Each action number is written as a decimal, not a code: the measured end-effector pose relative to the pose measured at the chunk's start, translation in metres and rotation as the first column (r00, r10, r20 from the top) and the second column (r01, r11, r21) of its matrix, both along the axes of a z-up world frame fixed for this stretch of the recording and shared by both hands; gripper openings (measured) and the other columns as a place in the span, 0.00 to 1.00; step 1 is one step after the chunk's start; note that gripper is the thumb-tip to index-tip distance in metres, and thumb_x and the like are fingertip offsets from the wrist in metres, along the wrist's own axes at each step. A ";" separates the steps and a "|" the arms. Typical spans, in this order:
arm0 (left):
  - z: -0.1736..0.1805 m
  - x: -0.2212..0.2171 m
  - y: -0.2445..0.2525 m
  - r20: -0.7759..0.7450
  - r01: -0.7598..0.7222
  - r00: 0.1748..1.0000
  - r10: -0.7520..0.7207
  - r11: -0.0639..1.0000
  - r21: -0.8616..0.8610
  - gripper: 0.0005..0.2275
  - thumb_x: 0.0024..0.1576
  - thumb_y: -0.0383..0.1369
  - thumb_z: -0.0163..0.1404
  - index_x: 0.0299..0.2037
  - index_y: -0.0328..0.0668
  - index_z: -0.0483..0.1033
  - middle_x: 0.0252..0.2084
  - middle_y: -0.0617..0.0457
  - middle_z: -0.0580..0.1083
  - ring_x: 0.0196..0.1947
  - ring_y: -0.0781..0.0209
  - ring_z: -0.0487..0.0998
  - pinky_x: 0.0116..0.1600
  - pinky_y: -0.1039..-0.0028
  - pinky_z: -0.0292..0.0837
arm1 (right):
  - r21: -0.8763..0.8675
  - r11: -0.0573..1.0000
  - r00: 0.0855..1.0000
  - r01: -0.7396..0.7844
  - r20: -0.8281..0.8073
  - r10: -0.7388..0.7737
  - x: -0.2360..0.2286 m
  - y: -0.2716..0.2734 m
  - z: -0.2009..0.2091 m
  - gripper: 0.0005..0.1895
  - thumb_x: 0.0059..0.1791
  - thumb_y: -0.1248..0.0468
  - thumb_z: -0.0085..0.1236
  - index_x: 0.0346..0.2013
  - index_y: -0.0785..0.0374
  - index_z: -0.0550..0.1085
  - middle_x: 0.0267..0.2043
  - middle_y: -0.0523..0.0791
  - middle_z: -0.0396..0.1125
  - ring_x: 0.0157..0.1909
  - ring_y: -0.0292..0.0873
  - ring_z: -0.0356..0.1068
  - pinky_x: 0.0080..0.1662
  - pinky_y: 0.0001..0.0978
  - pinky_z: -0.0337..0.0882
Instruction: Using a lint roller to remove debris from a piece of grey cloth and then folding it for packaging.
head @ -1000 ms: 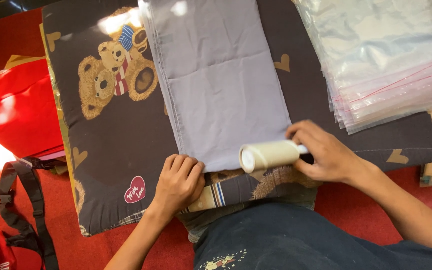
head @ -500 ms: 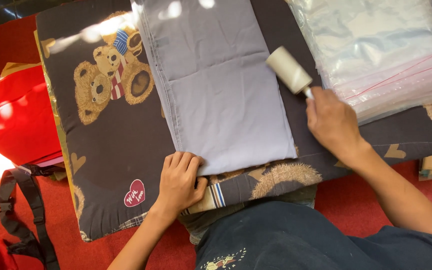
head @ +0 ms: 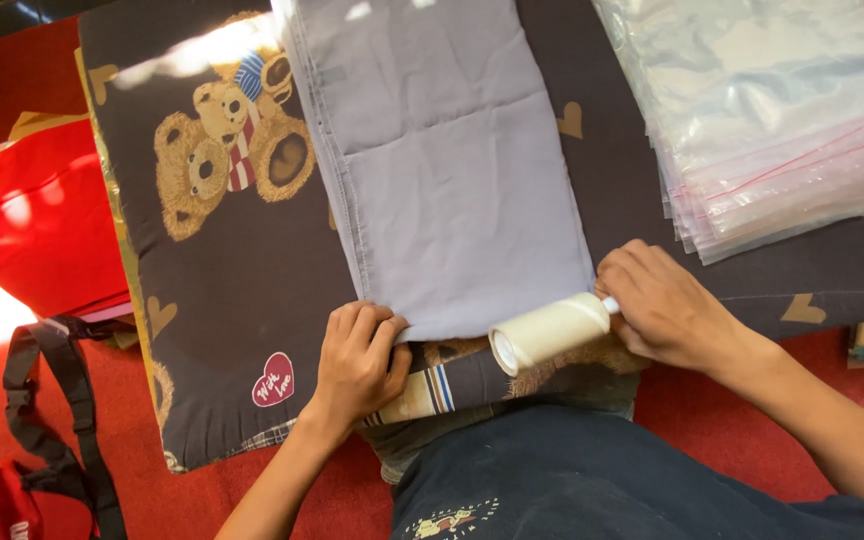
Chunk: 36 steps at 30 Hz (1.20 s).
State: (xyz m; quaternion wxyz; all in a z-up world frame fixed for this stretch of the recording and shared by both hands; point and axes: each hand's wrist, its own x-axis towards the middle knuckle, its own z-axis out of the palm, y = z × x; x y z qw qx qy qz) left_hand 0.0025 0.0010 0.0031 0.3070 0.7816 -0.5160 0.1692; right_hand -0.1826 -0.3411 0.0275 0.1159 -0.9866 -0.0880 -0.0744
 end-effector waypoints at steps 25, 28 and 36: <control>0.048 -0.018 0.033 -0.347 0.285 0.923 -0.164 0.900 0.331 0.04 0.61 0.22 0.44 0.43 0.36 0.70 0.30 0.49 0.68 0.27 0.50 0.67 0.34 0.64 0.59 | 0.597 0.797 0.996 0.093 -0.065 -0.067 -0.038 0.001 -0.032 0.16 0.45 0.68 0.63 0.47 0.66 0.74 0.42 0.44 0.76 0.37 0.40 0.76 0.40 0.30 0.77; 0.056 -0.009 0.035 -0.514 0.320 0.849 -0.119 0.891 0.322 0.06 0.61 0.25 0.46 0.46 0.37 0.70 0.34 0.47 0.74 0.31 0.47 0.74 0.37 0.62 0.65 | 0.627 0.759 0.983 0.179 -0.091 -0.157 -0.026 0.008 -0.014 0.12 0.49 0.65 0.59 0.45 0.66 0.77 0.43 0.45 0.78 0.45 0.42 0.78 0.52 0.33 0.80; 0.052 0.034 0.003 -0.559 -0.036 0.823 0.105 0.991 0.133 0.06 0.57 0.25 0.46 0.42 0.38 0.74 0.33 0.50 0.76 0.28 0.55 0.75 0.38 0.67 0.69 | 0.563 0.707 0.872 0.428 -0.053 -0.486 0.033 0.006 -0.003 0.08 0.55 0.66 0.58 0.46 0.65 0.79 0.45 0.48 0.76 0.46 0.44 0.76 0.48 0.35 0.75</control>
